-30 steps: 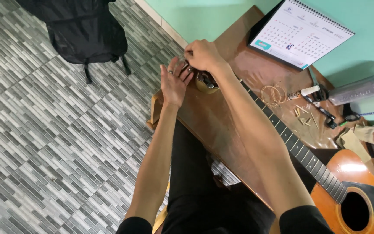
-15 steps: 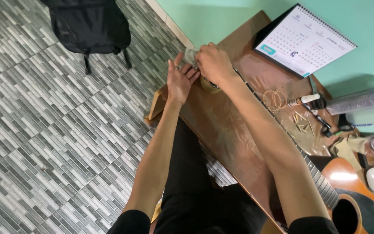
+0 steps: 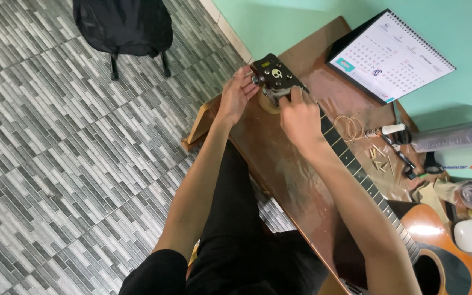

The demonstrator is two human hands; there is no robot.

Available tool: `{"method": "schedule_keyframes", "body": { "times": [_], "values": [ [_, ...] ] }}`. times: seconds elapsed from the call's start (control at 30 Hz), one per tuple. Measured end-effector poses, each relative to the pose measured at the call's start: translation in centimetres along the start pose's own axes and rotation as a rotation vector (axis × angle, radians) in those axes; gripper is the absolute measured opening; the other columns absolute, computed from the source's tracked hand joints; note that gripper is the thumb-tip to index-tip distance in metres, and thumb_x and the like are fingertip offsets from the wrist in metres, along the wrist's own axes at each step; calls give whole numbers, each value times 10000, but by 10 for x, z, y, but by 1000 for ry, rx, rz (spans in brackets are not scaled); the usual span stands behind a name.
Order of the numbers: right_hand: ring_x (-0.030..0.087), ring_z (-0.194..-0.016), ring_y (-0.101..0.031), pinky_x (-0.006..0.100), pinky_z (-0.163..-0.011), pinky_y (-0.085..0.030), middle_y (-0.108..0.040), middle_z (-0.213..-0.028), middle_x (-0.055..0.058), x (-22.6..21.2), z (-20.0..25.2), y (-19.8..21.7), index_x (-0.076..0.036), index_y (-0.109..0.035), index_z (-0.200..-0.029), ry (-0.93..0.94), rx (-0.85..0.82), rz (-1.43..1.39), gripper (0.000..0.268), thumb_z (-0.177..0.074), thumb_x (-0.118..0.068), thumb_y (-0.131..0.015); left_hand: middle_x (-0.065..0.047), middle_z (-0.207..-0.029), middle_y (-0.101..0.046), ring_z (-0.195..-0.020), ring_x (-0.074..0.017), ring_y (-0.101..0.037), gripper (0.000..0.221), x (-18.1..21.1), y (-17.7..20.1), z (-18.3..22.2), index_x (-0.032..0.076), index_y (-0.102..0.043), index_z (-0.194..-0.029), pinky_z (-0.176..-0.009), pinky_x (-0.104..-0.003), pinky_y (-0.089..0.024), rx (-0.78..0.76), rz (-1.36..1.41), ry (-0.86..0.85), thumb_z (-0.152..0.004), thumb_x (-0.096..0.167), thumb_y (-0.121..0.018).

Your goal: Polishing the body and headstock of an acoustic guitar using a cloth to clean the surface.

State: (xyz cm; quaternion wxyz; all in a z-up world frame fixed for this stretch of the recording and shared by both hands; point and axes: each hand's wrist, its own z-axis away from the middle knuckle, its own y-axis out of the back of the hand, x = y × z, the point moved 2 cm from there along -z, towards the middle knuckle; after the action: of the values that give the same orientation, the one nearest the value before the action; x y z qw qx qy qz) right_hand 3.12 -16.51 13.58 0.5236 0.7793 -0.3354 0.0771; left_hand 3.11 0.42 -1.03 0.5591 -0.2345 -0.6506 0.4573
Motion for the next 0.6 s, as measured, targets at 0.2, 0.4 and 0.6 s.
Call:
{"method": "schedule_keyframes", "body": {
  "times": [0.2,0.4,0.6],
  "values": [
    [305,-710,-568,425,-658,-395,-484,-788,58,-15,-53,-50,-193,-752,-852,-82,159,-140,54,-861,-207,-701,-180,-1376,-625,-1240,-299,-628,900,6,-1,5,20,-413,-1520,-1130,-476,-461,-20,2,29,-1004,758,-385],
    [231,-631,-491,366,-672,-366,-470,-759,36,-37,-95,-72,-146,-686,-673,-37,219,20,215,-868,-57,-695,-233,-1446,-560,-1303,-436,-585,991,3,16,-7,75,-256,-1581,-1112,-570,-456,18,81,79,-945,830,-345],
    [269,-772,-604,395,-715,-402,-538,-843,48,-1,-24,-13,-117,-725,-840,75,54,-95,75,-889,-114,-668,-373,-1555,-348,-1438,-514,-388,943,24,-18,16,21,-231,-1609,-1208,-598,-324,-17,104,53,-1013,743,-343]
  ]
}}
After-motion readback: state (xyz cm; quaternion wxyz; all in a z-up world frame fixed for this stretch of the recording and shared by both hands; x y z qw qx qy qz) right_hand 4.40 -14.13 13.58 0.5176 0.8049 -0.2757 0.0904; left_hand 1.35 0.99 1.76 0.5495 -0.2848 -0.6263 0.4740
